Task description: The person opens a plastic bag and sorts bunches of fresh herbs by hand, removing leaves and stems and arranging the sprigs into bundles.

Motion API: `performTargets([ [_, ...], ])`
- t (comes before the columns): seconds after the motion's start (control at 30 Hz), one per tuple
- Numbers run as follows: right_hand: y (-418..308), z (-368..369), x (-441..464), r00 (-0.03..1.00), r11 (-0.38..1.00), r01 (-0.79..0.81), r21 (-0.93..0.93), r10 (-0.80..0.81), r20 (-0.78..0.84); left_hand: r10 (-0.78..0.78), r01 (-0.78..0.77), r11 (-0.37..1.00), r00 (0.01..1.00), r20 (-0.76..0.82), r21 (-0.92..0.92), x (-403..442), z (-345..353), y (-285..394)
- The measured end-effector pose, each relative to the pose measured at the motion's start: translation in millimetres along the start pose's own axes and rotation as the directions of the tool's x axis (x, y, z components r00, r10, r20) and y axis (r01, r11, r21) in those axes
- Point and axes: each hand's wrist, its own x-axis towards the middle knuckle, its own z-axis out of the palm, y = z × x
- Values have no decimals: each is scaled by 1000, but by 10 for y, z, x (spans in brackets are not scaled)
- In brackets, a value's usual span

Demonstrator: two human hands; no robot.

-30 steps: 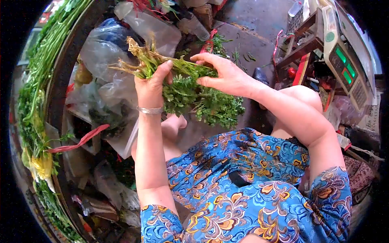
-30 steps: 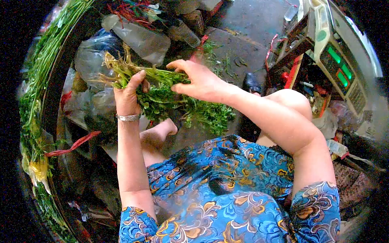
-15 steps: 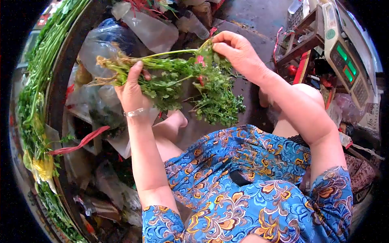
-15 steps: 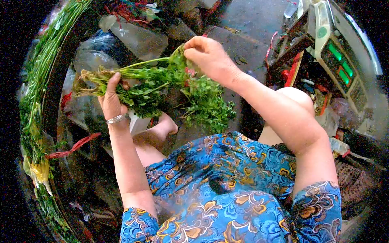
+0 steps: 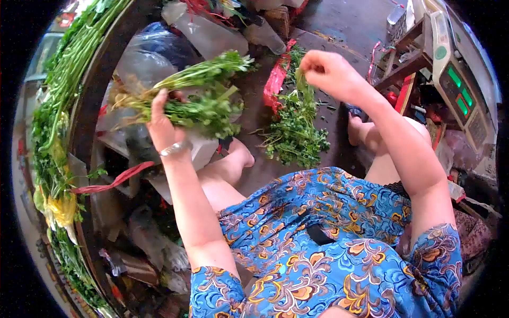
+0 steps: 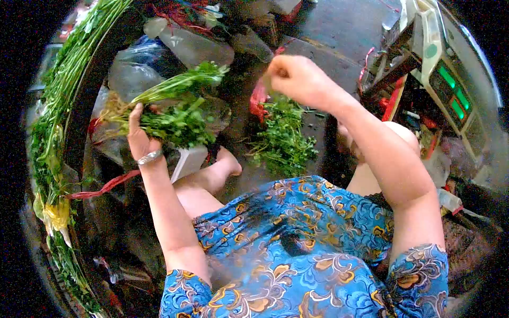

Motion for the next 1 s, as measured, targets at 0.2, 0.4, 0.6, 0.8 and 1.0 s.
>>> performTargets([
  [0.2, -215, 109, 79, 974, 955, 203, 215, -174, -145, -56, 31, 997, 935, 351, 76, -181, 323, -229],
  [0.4, -346, 343, 131, 984, 879, 30, 475, -110, 142, -125, 182, 982, 818, 562, -47, -314, 648, -403],
  [0.6, -376, 350, 138, 998, 845, 46, 533, -59, 7, -288, 339, 940, 827, 483, -21, -315, 679, -505],
  [0.8, -452, 385, 53, 960, 953, 244, 178, -212, -184, -322, 353, 936, 838, 441, 13, -472, 786, -733],
  [1.0, -451, 274, 71, 969, 951, 233, 204, -209, -135, -383, 439, 898, 824, 418, -43, -459, 762, -739],
])
